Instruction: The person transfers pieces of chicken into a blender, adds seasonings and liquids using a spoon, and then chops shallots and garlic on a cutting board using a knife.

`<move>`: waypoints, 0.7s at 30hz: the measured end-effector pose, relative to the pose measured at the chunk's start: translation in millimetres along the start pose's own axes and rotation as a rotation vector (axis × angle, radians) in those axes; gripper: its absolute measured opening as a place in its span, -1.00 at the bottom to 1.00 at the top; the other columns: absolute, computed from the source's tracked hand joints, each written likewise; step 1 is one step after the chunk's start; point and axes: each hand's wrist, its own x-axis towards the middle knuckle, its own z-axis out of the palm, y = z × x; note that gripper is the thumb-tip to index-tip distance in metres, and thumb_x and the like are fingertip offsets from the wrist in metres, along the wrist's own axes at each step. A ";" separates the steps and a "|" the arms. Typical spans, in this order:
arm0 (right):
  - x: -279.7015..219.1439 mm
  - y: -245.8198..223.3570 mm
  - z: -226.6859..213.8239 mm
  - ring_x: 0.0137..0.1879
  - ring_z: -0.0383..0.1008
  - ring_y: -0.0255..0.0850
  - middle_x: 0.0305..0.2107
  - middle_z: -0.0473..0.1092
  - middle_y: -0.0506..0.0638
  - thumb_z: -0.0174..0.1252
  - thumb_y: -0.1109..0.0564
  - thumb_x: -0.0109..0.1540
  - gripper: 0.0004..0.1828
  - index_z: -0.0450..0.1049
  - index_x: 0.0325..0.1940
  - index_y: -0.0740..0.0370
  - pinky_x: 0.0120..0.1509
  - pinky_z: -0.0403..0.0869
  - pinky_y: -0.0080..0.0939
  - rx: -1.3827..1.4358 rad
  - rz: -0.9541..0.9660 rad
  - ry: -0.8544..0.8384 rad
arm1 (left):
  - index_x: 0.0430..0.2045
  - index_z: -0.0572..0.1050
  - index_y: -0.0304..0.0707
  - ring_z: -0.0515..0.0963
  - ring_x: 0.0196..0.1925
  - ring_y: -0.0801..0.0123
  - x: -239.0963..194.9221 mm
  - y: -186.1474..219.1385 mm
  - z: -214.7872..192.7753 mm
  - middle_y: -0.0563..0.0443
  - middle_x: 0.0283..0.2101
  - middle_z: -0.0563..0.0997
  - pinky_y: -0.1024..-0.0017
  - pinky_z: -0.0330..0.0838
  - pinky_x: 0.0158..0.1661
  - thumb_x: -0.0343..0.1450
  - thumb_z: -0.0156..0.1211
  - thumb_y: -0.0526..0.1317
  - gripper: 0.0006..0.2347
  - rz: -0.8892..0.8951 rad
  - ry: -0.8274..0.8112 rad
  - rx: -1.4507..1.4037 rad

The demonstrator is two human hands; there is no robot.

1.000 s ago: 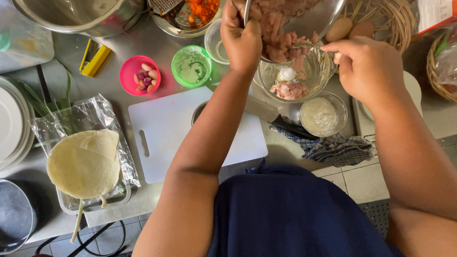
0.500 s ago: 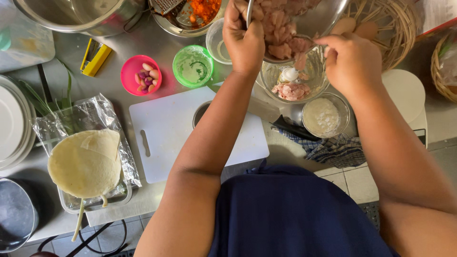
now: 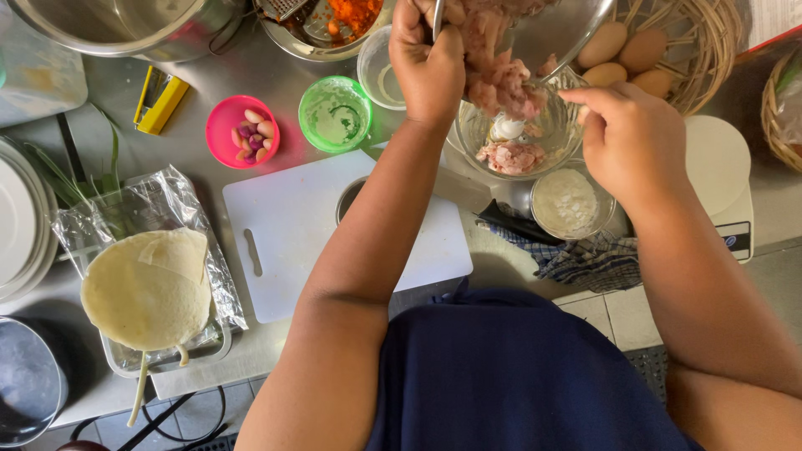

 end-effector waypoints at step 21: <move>16.5 10.3 -8.4 -0.20 0.51 0.00 -0.33 0.47 0.11 0.18 0.41 0.28 -0.73 0.63 -0.01 0.19 -0.15 0.46 -0.12 -0.076 -0.136 0.215 | -0.38 0.34 -0.28 0.31 -0.34 0.66 -6.6 2.0 4.8 0.19 -0.33 0.44 0.60 0.24 -0.32 0.41 -0.08 -0.68 -0.75 -0.006 0.006 -0.005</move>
